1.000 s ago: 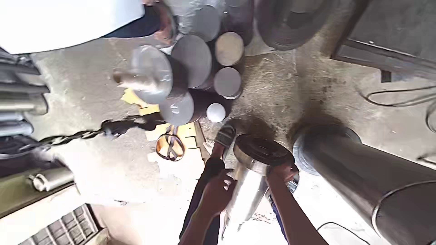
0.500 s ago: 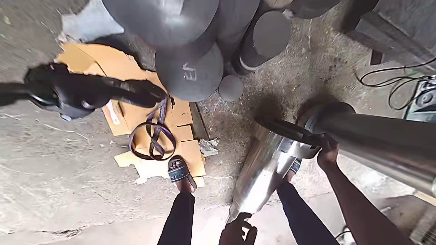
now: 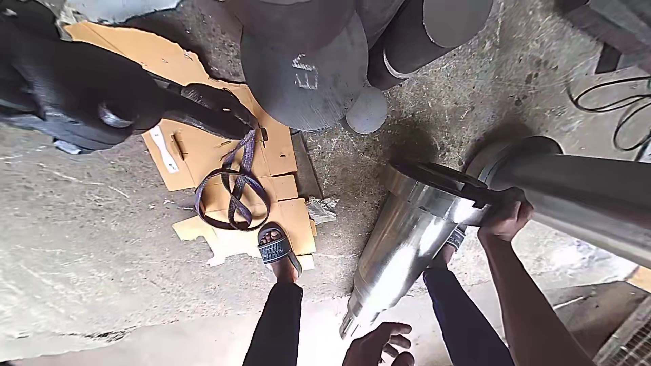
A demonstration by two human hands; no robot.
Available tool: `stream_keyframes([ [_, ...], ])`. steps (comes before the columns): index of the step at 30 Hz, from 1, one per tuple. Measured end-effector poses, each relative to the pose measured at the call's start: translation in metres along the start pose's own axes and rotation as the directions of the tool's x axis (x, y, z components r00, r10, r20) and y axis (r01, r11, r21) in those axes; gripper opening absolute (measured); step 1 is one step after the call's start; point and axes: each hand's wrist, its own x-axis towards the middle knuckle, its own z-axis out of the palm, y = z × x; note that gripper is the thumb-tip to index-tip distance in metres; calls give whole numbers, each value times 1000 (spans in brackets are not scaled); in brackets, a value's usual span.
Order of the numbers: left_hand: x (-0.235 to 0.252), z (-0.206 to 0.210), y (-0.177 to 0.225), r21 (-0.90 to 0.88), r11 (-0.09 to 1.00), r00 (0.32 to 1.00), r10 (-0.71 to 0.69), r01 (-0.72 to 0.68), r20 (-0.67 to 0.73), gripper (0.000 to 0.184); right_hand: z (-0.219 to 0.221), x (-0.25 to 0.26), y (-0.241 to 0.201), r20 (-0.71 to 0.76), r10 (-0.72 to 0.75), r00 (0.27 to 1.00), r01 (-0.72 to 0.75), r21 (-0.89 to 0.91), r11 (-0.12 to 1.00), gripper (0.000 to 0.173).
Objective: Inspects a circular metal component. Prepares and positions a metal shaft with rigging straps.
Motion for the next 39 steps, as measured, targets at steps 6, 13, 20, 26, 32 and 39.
stream_keyframes([
  [6, 20, -1, -19, 83, 990, 993, -111, 114, -38, 38, 46, -31, -54, 47, -139, 989, 143, -519, 843, 42],
  [13, 29, -5, -38, 141, 974, 975, -152, 175, -161, 46, 115, -81, -119, 155, -75, 985, 166, -732, 660, 52],
  [20, 25, -15, -35, 78, 988, 966, -111, 132, -234, 46, 163, -115, -163, 290, -110, 951, 299, -758, 580, 43],
  [26, 25, -17, -39, 110, 983, 960, -112, 145, -258, 48, 190, -139, -193, 525, -95, 846, 490, -694, 528, 44],
  [32, 32, -14, -41, 144, 971, 943, -141, 192, -303, 50, 154, -113, -221, 722, -144, 676, 476, -280, 834, 36],
  [39, 39, -13, -47, 143, 966, 913, -149, 217, -381, 58, 139, -89, -130, 602, -418, 680, 649, -229, 726, 45],
])
